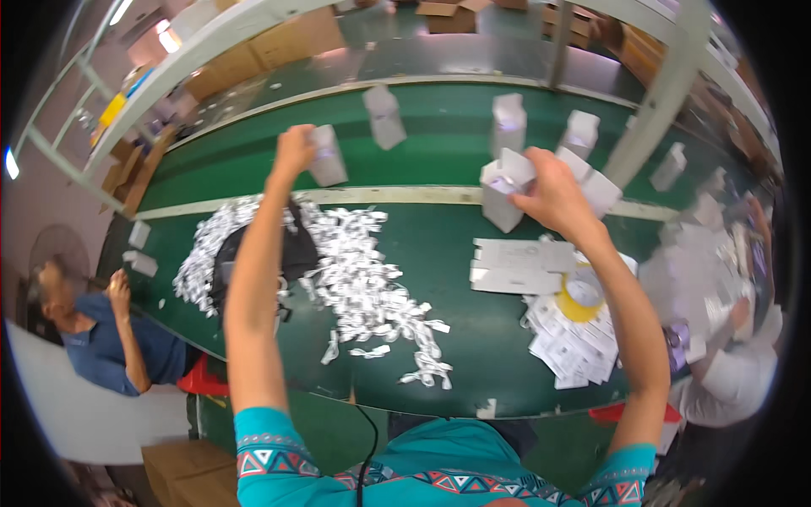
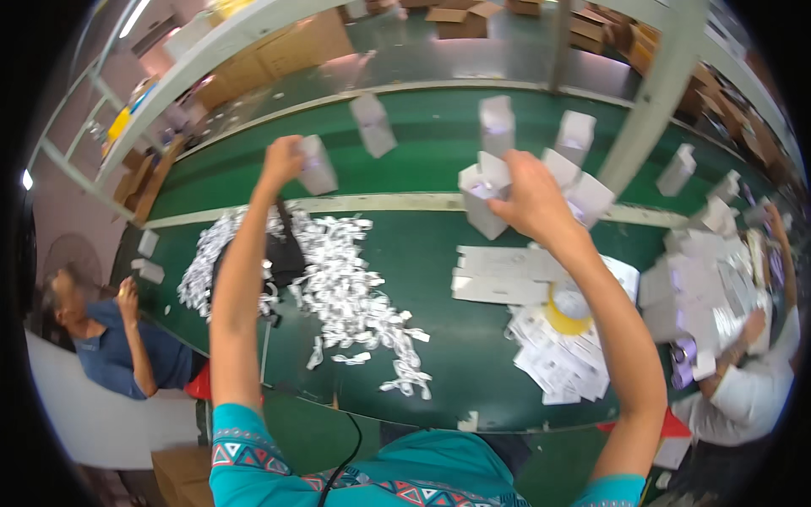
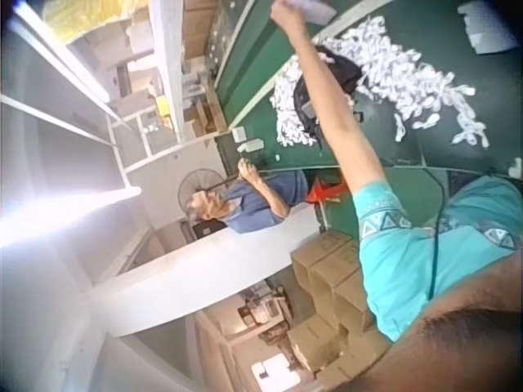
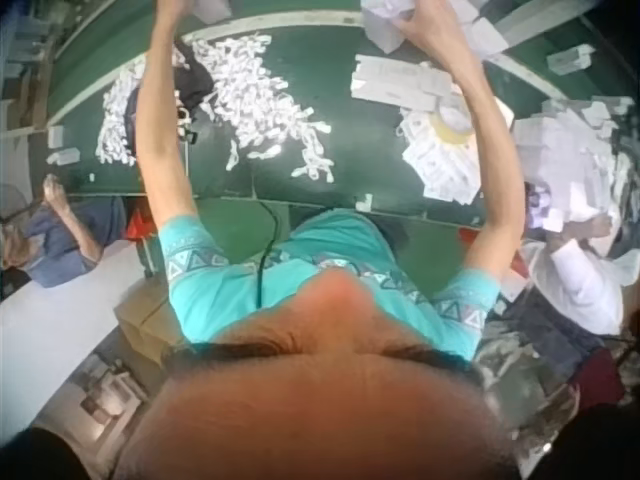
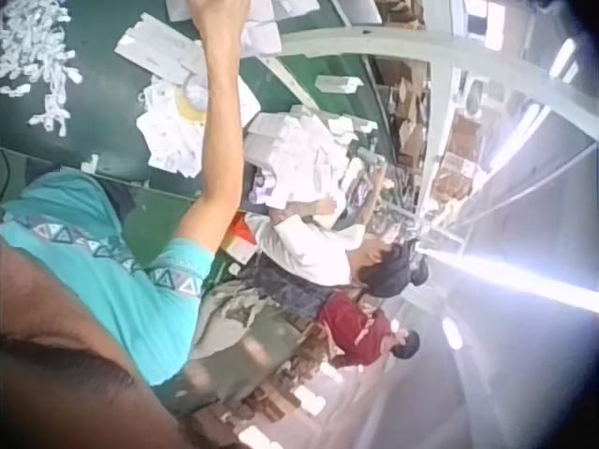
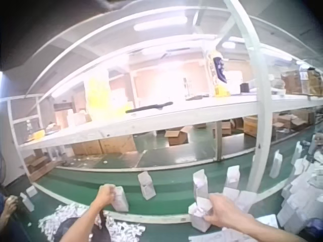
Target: The person packs product boxes on an assembly line by placing USB cables and paper manuals into the boxes by hand.
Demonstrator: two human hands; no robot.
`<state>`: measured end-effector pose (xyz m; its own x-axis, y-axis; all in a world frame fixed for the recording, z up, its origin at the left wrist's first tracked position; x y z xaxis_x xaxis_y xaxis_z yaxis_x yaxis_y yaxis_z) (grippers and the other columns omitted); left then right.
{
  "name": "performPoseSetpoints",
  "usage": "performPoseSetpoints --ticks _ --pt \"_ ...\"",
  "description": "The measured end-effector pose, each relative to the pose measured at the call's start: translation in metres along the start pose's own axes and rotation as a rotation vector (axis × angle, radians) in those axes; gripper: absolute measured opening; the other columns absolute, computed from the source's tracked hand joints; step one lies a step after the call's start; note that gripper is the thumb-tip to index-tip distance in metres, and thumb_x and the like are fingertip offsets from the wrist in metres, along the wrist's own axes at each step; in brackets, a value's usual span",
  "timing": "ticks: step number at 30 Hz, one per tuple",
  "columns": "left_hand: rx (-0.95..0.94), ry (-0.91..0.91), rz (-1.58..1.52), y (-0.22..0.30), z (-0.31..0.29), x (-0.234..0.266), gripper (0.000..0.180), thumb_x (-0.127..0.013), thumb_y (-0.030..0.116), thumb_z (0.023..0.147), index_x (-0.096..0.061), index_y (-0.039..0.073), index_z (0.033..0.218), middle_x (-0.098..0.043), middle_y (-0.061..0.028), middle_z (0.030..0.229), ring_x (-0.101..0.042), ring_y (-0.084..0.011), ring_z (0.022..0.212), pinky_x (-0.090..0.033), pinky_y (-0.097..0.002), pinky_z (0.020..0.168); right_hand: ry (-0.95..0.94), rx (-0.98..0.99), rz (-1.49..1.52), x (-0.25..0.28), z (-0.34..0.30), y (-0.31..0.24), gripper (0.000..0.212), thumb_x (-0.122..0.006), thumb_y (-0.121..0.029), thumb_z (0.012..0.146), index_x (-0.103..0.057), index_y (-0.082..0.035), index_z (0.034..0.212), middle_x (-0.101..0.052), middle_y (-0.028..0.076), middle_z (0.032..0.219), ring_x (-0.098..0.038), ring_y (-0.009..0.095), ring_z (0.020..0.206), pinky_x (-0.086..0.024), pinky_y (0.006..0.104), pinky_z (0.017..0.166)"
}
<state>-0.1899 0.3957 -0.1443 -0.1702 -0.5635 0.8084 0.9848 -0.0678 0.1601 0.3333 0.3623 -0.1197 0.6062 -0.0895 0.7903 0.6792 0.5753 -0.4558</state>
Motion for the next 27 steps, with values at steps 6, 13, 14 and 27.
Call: performPoseSetpoints --ticks 6,13,14,27 --pt "0.062 -0.126 -0.329 0.134 0.008 0.051 0.028 -0.068 0.004 0.087 -0.072 -0.001 0.114 -0.074 -0.026 0.098 -0.074 -0.0416 0.092 -0.057 -0.0451 0.082 0.041 0.038 0.013 0.028 -0.044 0.003 0.069 -0.084 -0.013 0.084 -0.05 0.001 0.143 -0.065 0.017 0.109 -0.064 0.027 0.079 -0.054 0.0388 0.077" --pt "-0.059 -0.24 -0.528 0.252 -0.05 0.019 0.025 -0.07 0.005 0.088 -0.069 -0.003 0.112 -0.07 -0.028 0.092 -0.072 -0.0433 0.083 -0.056 -0.0444 0.075 -0.081 0.001 1.016 0.126 -0.179 -0.133 0.027 -0.068 -0.016 0.097 -0.078 0.006 0.086 -0.068 0.015 0.066 -0.062 0.02 0.055 -0.047 0.0337 0.051" --pt "-0.092 -0.267 -0.551 0.262 -0.05 0.005 0.026 -0.069 0.005 0.091 -0.069 -0.003 0.116 -0.073 -0.0231 0.094 -0.072 -0.0342 0.08 -0.056 -0.0401 0.074 -0.14 0.072 1.184 0.139 -0.202 -0.147 0.026 -0.07 -0.012 0.098 -0.078 0.011 0.094 -0.069 0.018 0.07 -0.062 0.021 0.056 -0.047 0.0354 0.05" --pt "-0.475 -0.326 -0.481 0.294 -0.145 0.069 0.017 -0.084 0.008 0.079 -0.068 0.006 0.079 -0.065 -0.0087 0.088 -0.061 -0.0304 0.085 -0.043 -0.0421 0.068 -0.009 -0.18 -0.235 0.1 -0.277 -0.004 0.05 -0.083 -0.003 0.079 -0.069 0.002 0.127 -0.064 0.017 0.113 -0.062 0.034 0.094 -0.052 0.0424 0.078"
Point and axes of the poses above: each hand's wrist, its own z-axis towards the middle knuckle, its own x-axis out of the back of the hand, y = z × x, the point moved 1 cm from there along z, towards the middle knuckle
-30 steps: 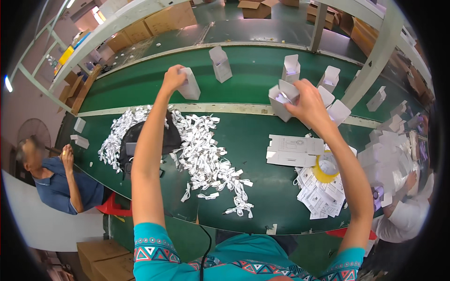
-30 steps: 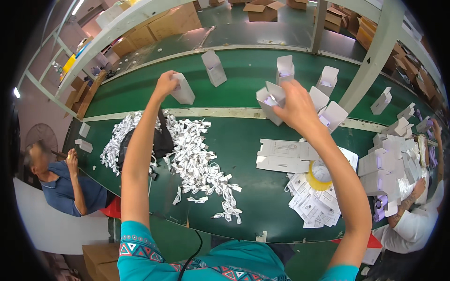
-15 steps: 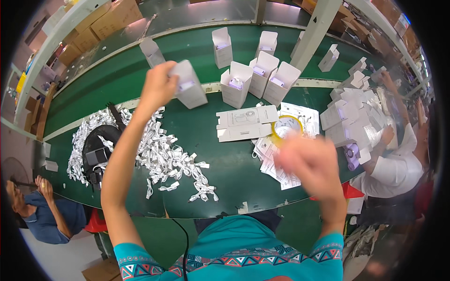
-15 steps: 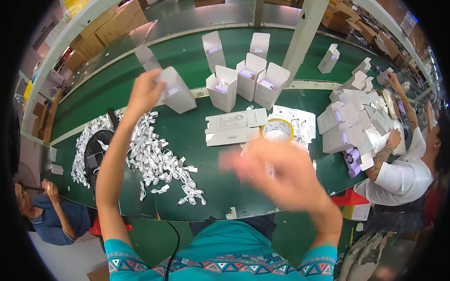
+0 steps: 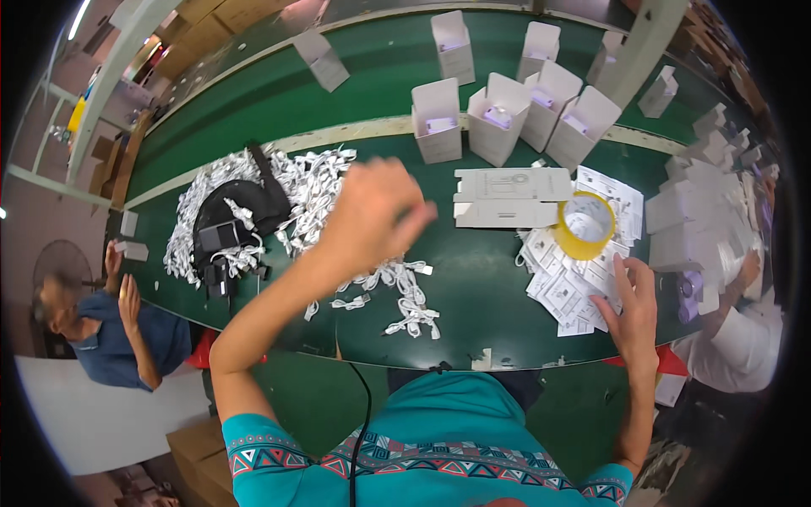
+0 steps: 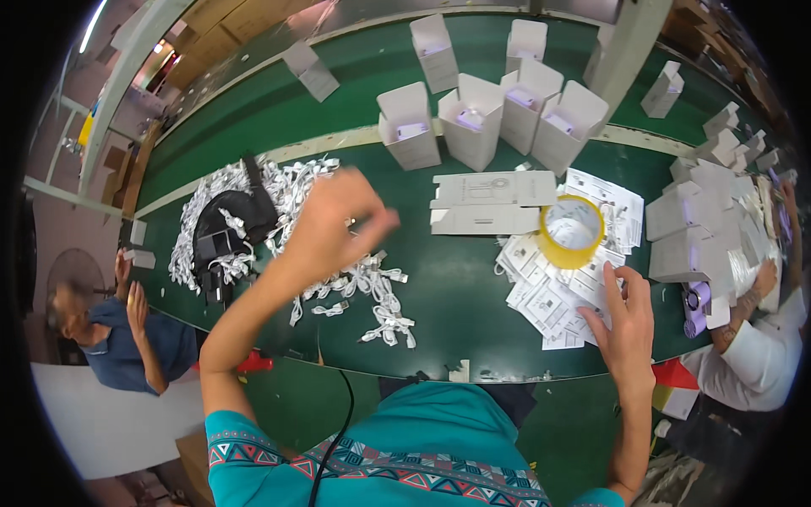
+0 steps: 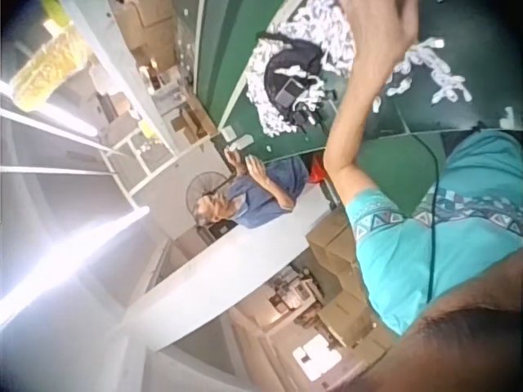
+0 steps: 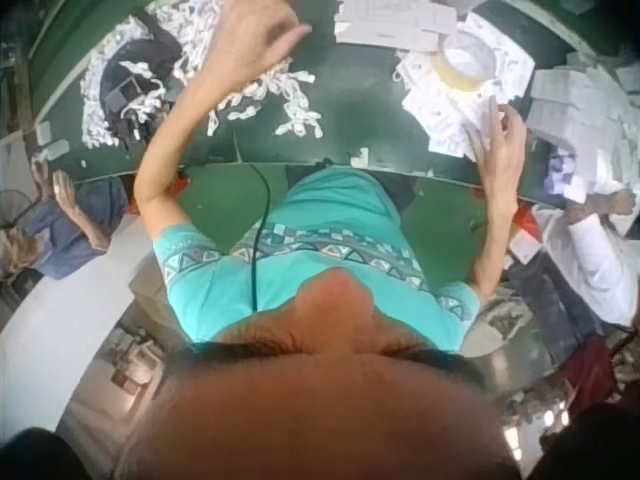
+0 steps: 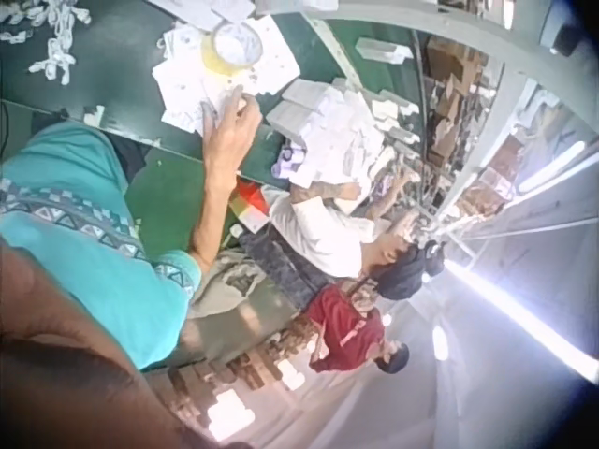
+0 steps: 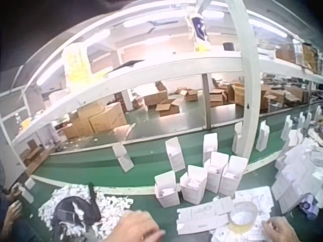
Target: The person packs product boxes on an assembly line by placing USB cables and paper manuals into the boxes by hand.
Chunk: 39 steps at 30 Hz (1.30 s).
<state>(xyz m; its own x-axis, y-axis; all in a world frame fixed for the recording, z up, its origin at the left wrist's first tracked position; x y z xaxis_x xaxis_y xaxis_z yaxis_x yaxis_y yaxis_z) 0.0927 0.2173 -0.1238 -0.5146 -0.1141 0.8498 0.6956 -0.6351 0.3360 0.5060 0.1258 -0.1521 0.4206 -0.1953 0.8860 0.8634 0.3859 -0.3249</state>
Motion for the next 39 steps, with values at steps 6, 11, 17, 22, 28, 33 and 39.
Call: performPoseSetpoints --ticks 6,11,17,22,28,33,39 --pt "0.117 -0.334 0.031 0.021 -0.063 -0.035 0.018 -0.083 0.011 0.08 -0.071 0.008 0.092 -0.058 -0.0065 0.097 -0.057 -0.0282 0.096 -0.041 -0.0411 0.08 -0.092 0.193 -0.168 -0.017 -0.004 0.005 0.039 -0.077 0.005 0.072 -0.074 0.003 0.11 -0.067 0.013 0.1 -0.063 0.031 0.086 -0.053 0.0422 0.073" --pt "0.222 -0.245 -0.155 0.013 -0.054 -0.027 0.017 -0.083 0.009 0.081 -0.07 0.008 0.091 -0.061 -0.0066 0.099 -0.058 -0.0279 0.099 -0.042 -0.0403 0.082 -0.049 0.081 -0.011 0.001 0.007 -0.018 0.022 -0.079 0.004 0.076 -0.075 0.003 0.098 -0.065 0.012 0.089 -0.06 0.028 0.079 -0.05 0.0408 0.066" --pt "0.163 0.321 -0.502 -0.019 0.03 0.004 0.018 -0.082 0.011 0.083 -0.067 0.004 0.089 -0.063 -0.0137 0.112 -0.061 -0.0332 0.106 -0.049 -0.0425 0.091 0.009 0.023 -0.084 0.036 0.022 -0.007 0.019 -0.089 -0.001 0.067 -0.074 0.0 0.08 -0.064 0.011 0.081 -0.06 0.031 0.076 -0.048 0.0418 0.066" --pt "0.089 0.556 -0.115 -0.055 0.068 -0.021 0.016 -0.079 0.005 0.087 -0.067 0.001 0.096 -0.058 -0.0196 0.123 -0.067 -0.0336 0.104 -0.053 -0.0397 0.089 0.001 0.086 -0.192 0.021 0.025 -0.011 0.017 -0.084 0.001 0.068 -0.07 0.0 0.078 -0.059 0.011 0.077 -0.062 0.032 0.074 -0.049 0.0439 0.063" --pt "0.236 0.389 -0.148 -0.07 0.064 -0.042 0.014 -0.077 0.006 0.089 -0.07 0.0 0.099 -0.06 -0.0207 0.121 -0.068 -0.0374 0.102 -0.055 -0.0461 0.086 0.08 -0.036 -0.083 -0.019 -0.006 -0.014 0.016 -0.078 -0.001 0.079 -0.075 -0.001 0.094 -0.067 0.012 0.09 -0.066 0.033 0.078 -0.053 0.0409 0.066" --pt "0.188 0.283 -0.112 -0.068 0.061 -0.04 0.023 -0.079 0.009 0.089 -0.072 0.0 0.108 -0.062 -0.0201 0.125 -0.068 -0.0403 0.105 -0.057 -0.0435 0.086 0.073 0.06 -0.138 0.026 0.019 -0.006 0.006 -0.079 0.004 0.083 -0.076 0.002 0.088 -0.07 0.015 0.083 -0.069 0.031 0.079 -0.053 0.0388 0.066" --pt "0.254 0.19 -0.197 -0.078 0.042 -0.04 0.055 -0.087 0.007 0.078 -0.062 0.003 0.128 -0.066 -0.0179 0.124 -0.069 -0.0357 0.107 -0.058 -0.0407 0.086 0.295 0.193 0.611 -0.004 0.163 -0.114 0.022 -0.076 0.007 0.083 -0.073 0.001 0.104 -0.075 0.011 0.094 -0.071 0.019 0.08 -0.054 0.0268 0.072"
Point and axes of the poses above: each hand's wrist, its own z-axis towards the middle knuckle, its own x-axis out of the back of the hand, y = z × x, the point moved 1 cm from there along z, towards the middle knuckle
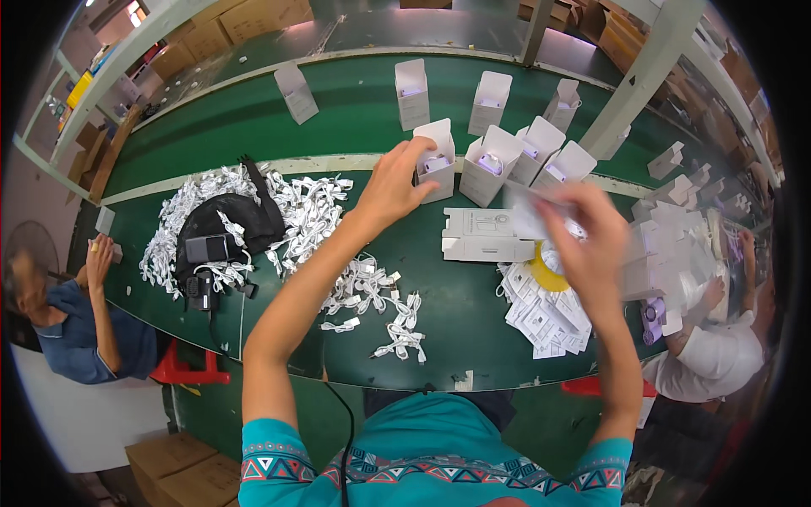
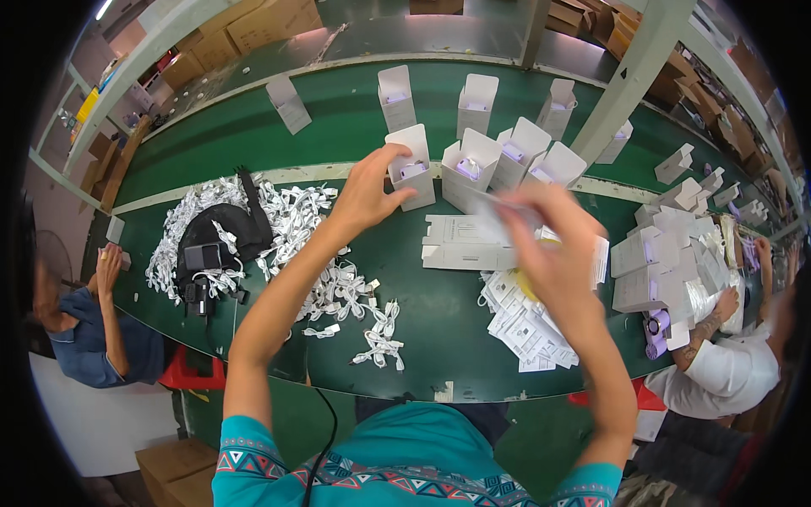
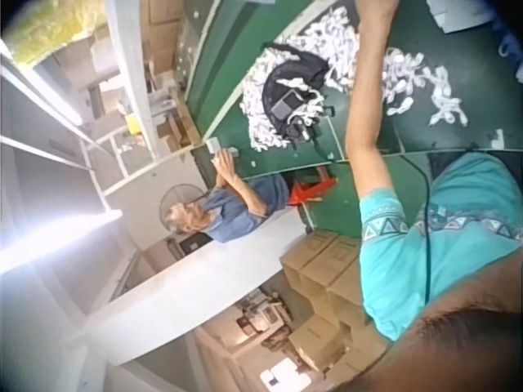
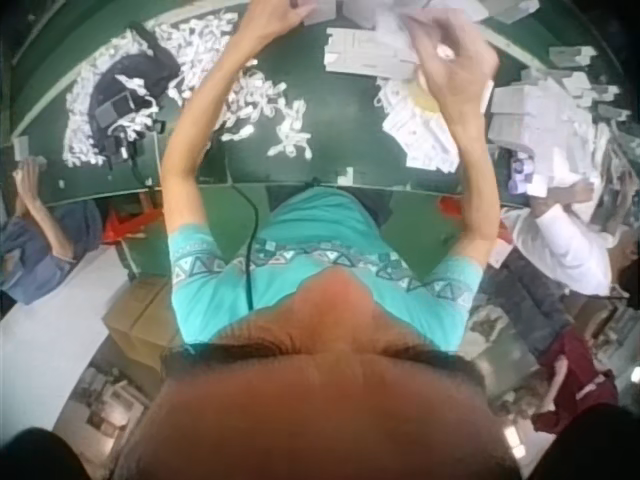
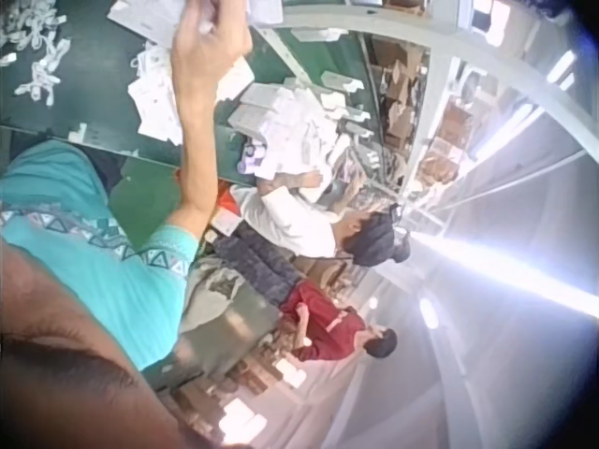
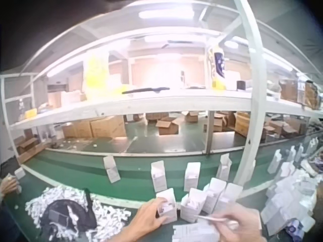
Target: The person packs product boxes on an assembly line by placing USB cables and paper manuals into the boxes by hand.
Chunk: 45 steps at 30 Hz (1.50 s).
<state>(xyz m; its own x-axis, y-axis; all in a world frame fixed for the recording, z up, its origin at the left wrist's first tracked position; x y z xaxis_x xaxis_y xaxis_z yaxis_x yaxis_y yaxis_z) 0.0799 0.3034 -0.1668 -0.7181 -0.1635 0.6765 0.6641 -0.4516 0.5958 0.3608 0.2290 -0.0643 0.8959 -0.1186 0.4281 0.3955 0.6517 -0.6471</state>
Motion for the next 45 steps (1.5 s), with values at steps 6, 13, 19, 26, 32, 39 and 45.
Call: performPoseSetpoints --ticks 6,13,19,26,32,39,45 --pt "0.1 0.054 -0.215 0.011 -0.003 -0.006 0.073 -0.086 -0.004 0.073 -0.049 0.011 0.134 -0.067 -0.0199 0.11 -0.067 -0.0406 0.092 -0.054 -0.0452 0.078 -0.177 0.601 -0.464 -0.125 0.053 0.076 0.025 -0.069 0.006 0.071 -0.071 -0.004 0.094 -0.071 0.008 0.098 -0.068 0.031 0.074 -0.057 0.0415 0.07" --pt "-0.091 0.102 -0.143 0.004 -0.014 -0.005 0.08 -0.086 -0.007 0.074 -0.045 0.009 0.141 -0.065 -0.0193 0.128 -0.071 -0.0379 0.105 -0.061 -0.0432 0.088 -0.652 0.117 -0.647 -0.139 0.055 0.052 0.027 -0.08 -0.006 0.08 -0.068 0.001 0.103 -0.075 0.021 0.094 -0.076 0.039 0.087 -0.062 0.0469 0.073" --pt "-0.09 0.056 -0.005 -0.003 0.004 -0.006 0.079 -0.081 -0.005 0.073 -0.052 0.007 0.145 -0.063 -0.0203 0.135 -0.062 -0.0424 0.124 -0.053 -0.0467 0.103 -0.393 0.331 -0.337 -0.099 0.064 0.06 0.032 -0.063 0.0 0.092 -0.067 -0.005 0.124 -0.075 0.021 0.096 -0.071 0.046 0.087 -0.058 0.0527 0.079" --pt "0.088 0.445 0.341 -0.136 0.015 0.133 0.062 -0.08 0.001 0.077 -0.055 0.009 0.133 -0.069 -0.0193 0.118 -0.07 -0.039 0.105 -0.057 -0.0426 0.086 -0.872 -0.359 -0.523 0.099 -0.056 0.02 0.027 -0.079 -0.019 0.089 -0.074 0.001 0.108 -0.072 0.019 0.101 -0.069 0.037 0.098 -0.055 0.044 0.085" --pt "0.265 0.56 0.652 -0.219 0.009 0.138 0.059 -0.077 0.003 0.077 -0.055 0.008 0.132 -0.067 -0.0228 0.117 -0.064 -0.0442 0.112 -0.051 -0.0504 0.098 -0.452 -0.259 -0.812 0.088 -0.168 0.047 0.051 -0.083 -0.007 0.079 -0.064 0.009 0.124 -0.063 0.021 0.132 -0.062 0.039 0.112 -0.055 0.0464 0.092" --pt "-0.046 -0.157 0.448 -0.03 0.003 0.054 0.017 -0.082 0.016 0.08 -0.073 0.005 0.089 -0.068 -0.0156 0.105 -0.063 -0.0371 0.11 -0.048 -0.0511 0.094 -0.466 -0.284 -0.77 0.104 -0.181 0.049 0.039 -0.073 0.006 0.083 -0.071 0.001 0.122 -0.066 0.019 0.129 -0.066 0.037 0.105 -0.056 0.045 0.09" --pt "0.072 -0.549 0.569 -0.011 -0.051 0.057 0.026 -0.087 0.028 0.079 -0.071 0.007 0.08 -0.066 -0.0104 0.093 -0.065 -0.0325 0.103 -0.047 -0.048 0.086 -0.369 -0.184 -0.658 0.126 -0.148 0.025 0.027 -0.072 0.011 0.079 -0.075 0.006 0.105 -0.068 0.016 0.097 -0.063 0.033 0.092 -0.053 0.0408 0.078"
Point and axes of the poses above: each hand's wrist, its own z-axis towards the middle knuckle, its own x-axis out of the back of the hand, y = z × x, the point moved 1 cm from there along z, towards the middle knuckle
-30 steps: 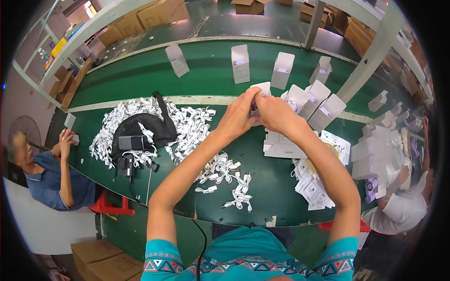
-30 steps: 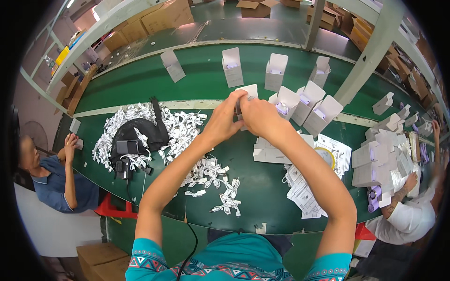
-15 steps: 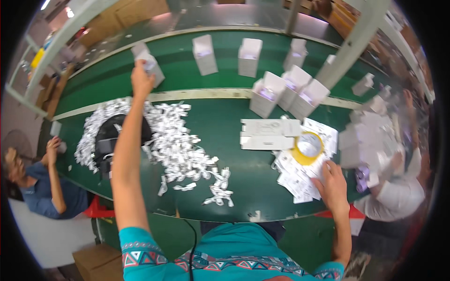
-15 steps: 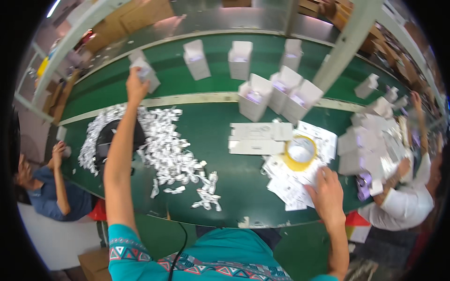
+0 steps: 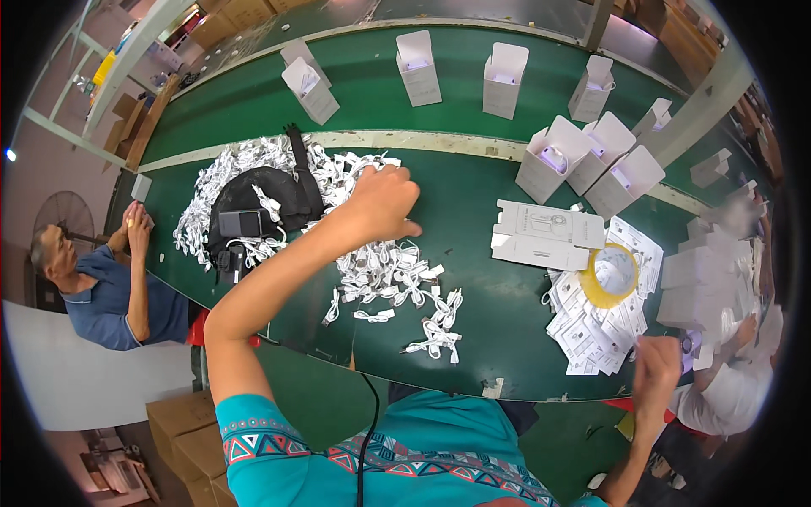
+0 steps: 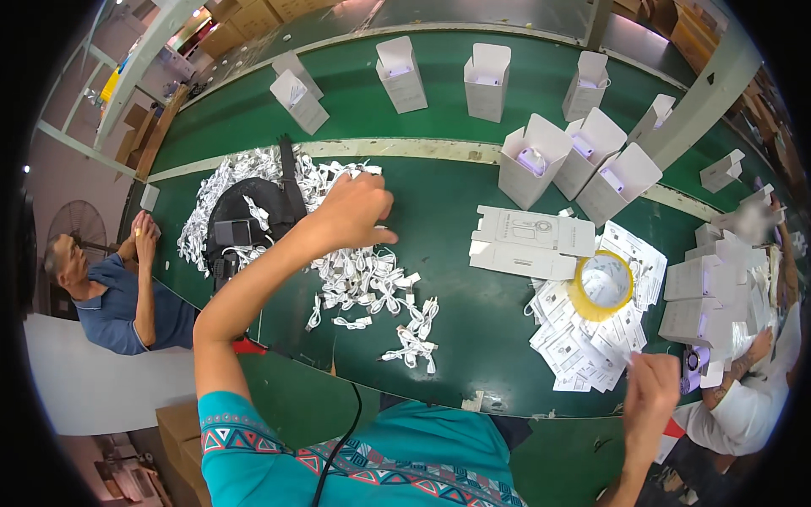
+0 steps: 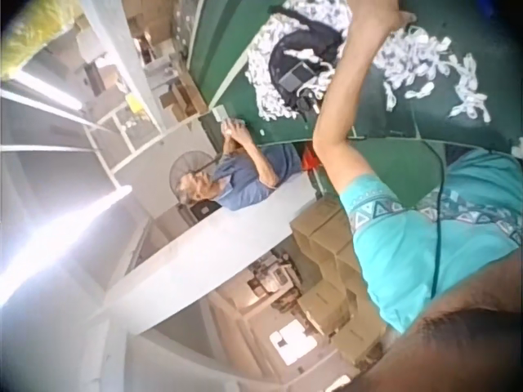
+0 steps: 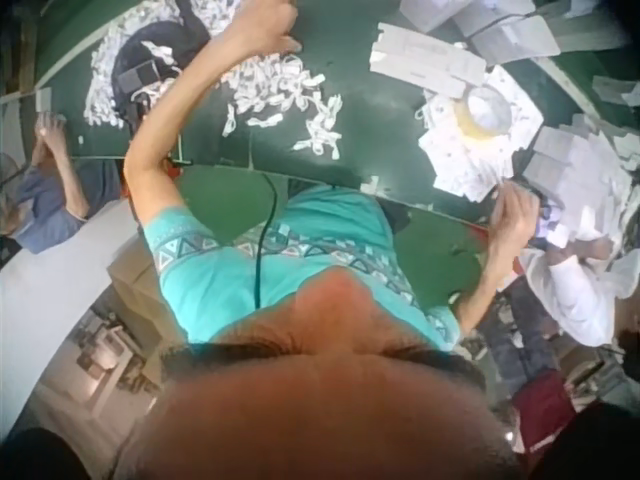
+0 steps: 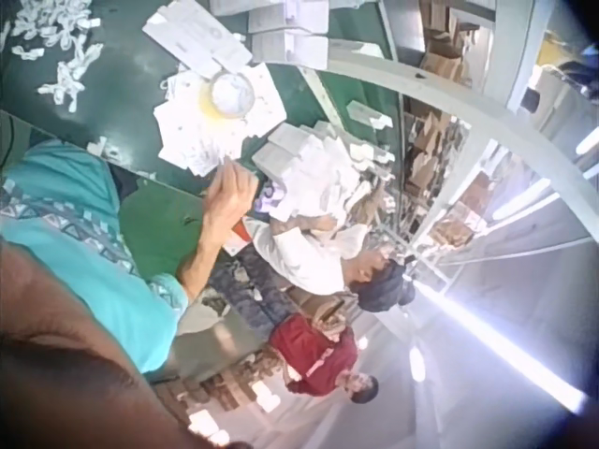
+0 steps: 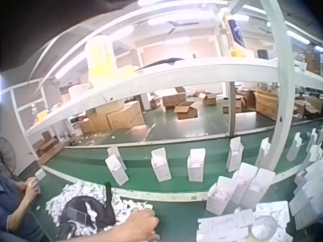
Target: The person packs product boxes on an assembly line by placing USB cables and paper manuals into the boxes by hand.
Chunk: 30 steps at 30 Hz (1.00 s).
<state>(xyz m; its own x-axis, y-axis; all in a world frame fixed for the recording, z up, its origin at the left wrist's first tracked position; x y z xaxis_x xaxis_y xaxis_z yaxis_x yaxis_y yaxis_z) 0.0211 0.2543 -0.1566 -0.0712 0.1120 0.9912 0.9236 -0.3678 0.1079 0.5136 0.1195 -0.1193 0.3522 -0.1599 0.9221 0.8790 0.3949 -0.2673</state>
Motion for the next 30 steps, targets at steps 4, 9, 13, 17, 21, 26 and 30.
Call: performPoseSetpoints --ticks 4,9,13,17,21,26,30 --pt "0.01 -0.126 -0.007 -0.017 -0.011 -0.007 0.024 -0.086 0.026 0.075 -0.072 0.006 0.077 -0.067 -0.0107 0.089 -0.067 -0.0329 0.099 -0.049 -0.0486 0.085 0.172 -0.01 0.023 0.023 0.025 -0.021 0.028 -0.073 0.015 0.074 -0.074 0.005 0.1 -0.063 0.013 0.084 -0.057 0.029 0.081 -0.045 0.0378 0.07" --pt "0.08 0.096 -0.522 -0.047 -0.006 0.006 0.015 -0.079 0.017 0.079 -0.077 0.002 0.077 -0.074 -0.0113 0.082 -0.072 -0.0258 0.08 -0.056 -0.0395 0.077 0.2 -0.011 0.133 0.029 0.067 -0.046 0.021 -0.071 0.015 0.078 -0.074 0.004 0.096 -0.067 0.013 0.083 -0.058 0.028 0.077 -0.045 0.037 0.071" --pt "-0.03 0.68 -0.828 -0.092 0.048 0.032 0.016 -0.081 0.017 0.089 -0.079 0.002 0.095 -0.076 -0.0105 0.104 -0.07 -0.0201 0.1 -0.055 -0.0341 0.084 0.168 0.157 0.231 0.021 0.138 -0.078 0.014 -0.072 0.011 0.083 -0.074 0.003 0.094 -0.07 0.011 0.083 -0.06 0.023 0.071 -0.045 0.033 0.063" --pt "0.014 1.099 -0.379 -0.125 0.123 0.058 0.011 -0.076 0.013 0.09 -0.075 0.003 0.095 -0.066 -0.0218 0.127 -0.069 -0.0407 0.105 -0.057 -0.0449 0.087 0.227 0.308 0.518 0.004 0.247 -0.128 0.012 -0.07 0.008 0.088 -0.073 0.002 0.097 -0.072 0.009 0.087 -0.066 0.015 0.072 -0.051 0.027 0.063" --pt "0.281 1.02 -0.236 -0.171 0.152 0.02 0.008 -0.072 0.009 0.089 -0.072 0.003 0.094 -0.065 -0.0218 0.118 -0.067 -0.0459 0.104 -0.057 -0.0508 0.086 0.297 0.374 0.721 -0.068 0.366 -0.187 0.011 -0.07 0.004 0.088 -0.071 -0.001 0.098 -0.074 0.012 0.086 -0.074 0.02 0.076 -0.056 0.0307 0.07" --pt "0.301 1.044 -0.292 -0.159 0.159 0.02 0.009 -0.075 0.007 0.087 -0.071 0.003 0.094 -0.068 -0.0212 0.104 -0.068 -0.0453 0.096 -0.057 -0.052 0.081 0.415 0.422 0.577 -0.137 0.44 -0.225 0.015 -0.069 0.003 0.083 -0.07 -0.002 0.098 -0.073 0.022 0.09 -0.073 0.038 0.08 -0.057 0.0428 0.073" --pt "0.217 1.079 -0.405 -0.159 0.149 0.027 0.015 -0.079 0.009 0.082 -0.069 0.002 0.092 -0.071 -0.0221 0.096 -0.068 -0.047 0.094 -0.056 -0.0528 0.079 0.443 0.513 0.442 -0.19 0.464 -0.234 0.02 -0.068 0.004 0.08 -0.073 0.0 0.098 -0.074 0.022 0.092 -0.073 0.04 0.084 -0.058 0.0433 0.076"
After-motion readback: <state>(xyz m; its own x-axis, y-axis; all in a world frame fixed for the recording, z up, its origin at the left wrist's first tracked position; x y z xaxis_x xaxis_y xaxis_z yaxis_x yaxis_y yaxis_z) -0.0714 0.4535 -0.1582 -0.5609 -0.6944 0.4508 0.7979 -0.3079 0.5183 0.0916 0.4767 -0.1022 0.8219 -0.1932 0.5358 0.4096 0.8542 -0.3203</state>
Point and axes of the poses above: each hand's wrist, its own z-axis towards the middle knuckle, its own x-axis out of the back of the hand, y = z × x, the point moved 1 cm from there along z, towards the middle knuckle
